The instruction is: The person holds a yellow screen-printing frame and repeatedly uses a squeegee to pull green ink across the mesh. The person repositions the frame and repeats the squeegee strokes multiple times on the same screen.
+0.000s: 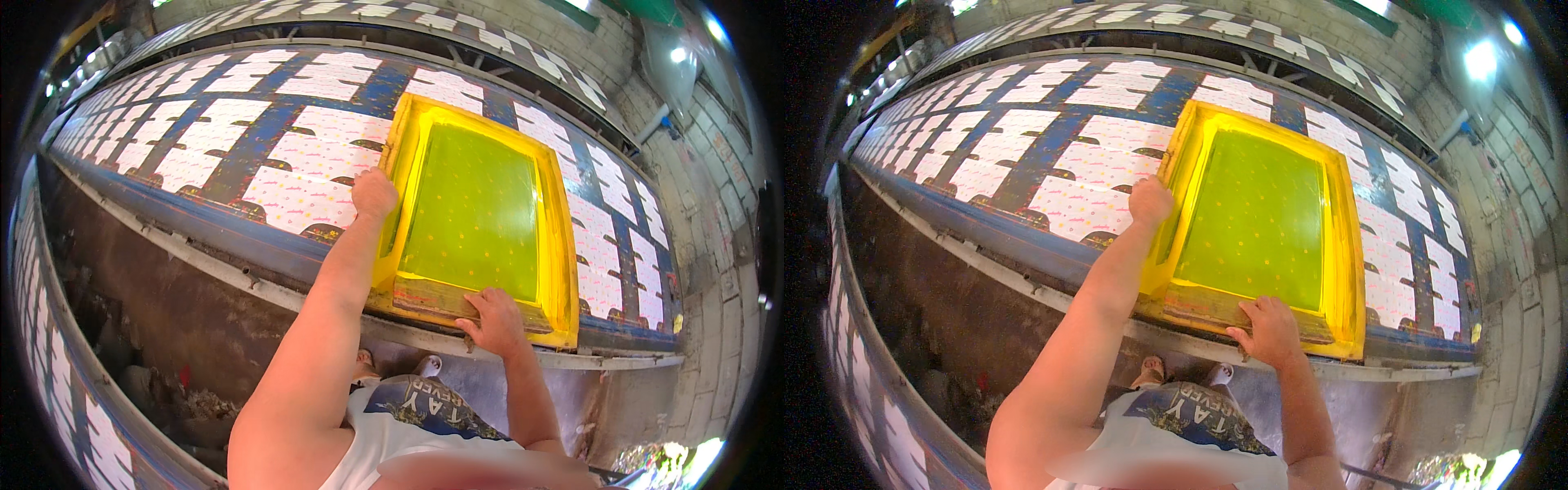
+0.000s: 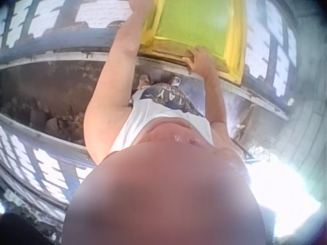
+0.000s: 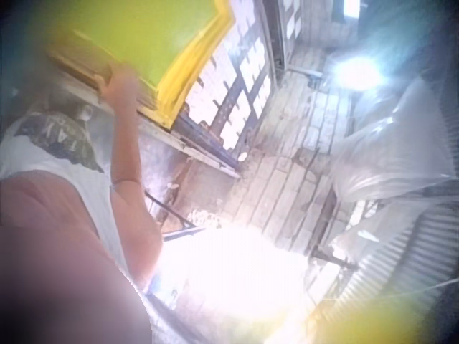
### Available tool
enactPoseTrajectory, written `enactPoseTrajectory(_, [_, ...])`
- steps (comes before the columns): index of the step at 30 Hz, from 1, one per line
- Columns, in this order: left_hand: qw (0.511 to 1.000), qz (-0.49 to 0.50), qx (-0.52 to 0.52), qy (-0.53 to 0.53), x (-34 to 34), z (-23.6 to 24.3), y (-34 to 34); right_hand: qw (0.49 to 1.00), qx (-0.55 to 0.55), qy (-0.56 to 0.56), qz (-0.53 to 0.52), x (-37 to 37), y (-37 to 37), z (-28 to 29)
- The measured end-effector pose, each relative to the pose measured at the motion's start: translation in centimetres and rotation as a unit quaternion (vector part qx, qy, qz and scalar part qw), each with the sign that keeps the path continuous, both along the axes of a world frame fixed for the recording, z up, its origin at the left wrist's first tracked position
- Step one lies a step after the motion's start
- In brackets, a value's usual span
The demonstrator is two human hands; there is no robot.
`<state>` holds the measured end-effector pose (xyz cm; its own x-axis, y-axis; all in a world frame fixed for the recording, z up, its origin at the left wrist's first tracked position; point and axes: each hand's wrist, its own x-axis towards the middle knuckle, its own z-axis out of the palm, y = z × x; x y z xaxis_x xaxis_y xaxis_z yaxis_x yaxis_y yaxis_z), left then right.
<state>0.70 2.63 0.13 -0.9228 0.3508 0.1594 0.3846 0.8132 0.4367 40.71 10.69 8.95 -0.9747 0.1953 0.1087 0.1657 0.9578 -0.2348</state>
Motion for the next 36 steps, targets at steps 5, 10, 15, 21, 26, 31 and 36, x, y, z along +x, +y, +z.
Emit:
enactPoseTrajectory(5, [0.998,0.031,-0.030,-0.039,0.5,0.8,0.1,0.999,-0.007,0.015,0.029,1.7,0.0,-0.1])
enactPoseTrajectory(10, [0.997,0.065,-0.030,-0.039,1.4,1.6,0.1,0.984,-0.155,-0.010,0.087,6.0,6.6,0.7])
enactPoseTrajectory(15, [0.994,0.088,-0.059,-0.035,2.0,2.2,0.3,0.990,-0.086,0.107,0.017,11.2,18.3,-1.2])
enactPoseTrajectory(21, [0.988,0.114,-0.094,-0.041,1.9,2.5,1.0,0.974,-0.054,0.199,-0.099,15.1,26.9,-6.5])
enactPoseTrajectory(26, [0.989,0.106,-0.072,-0.069,1.7,2.9,0.9,0.864,-0.396,0.290,-0.111,14.8,29.1,-10.6])
enactPoseTrajectory(31, [0.992,0.087,-0.068,-0.054,1.5,2.7,0.4,0.771,-0.531,0.318,-0.150,15.6,30.2,-12.4])
enactPoseTrajectory(36, [0.991,0.080,-0.035,-0.103,1.0,2.5,0.0,0.676,-0.631,0.324,-0.198,16.0,30.8,-10.8])
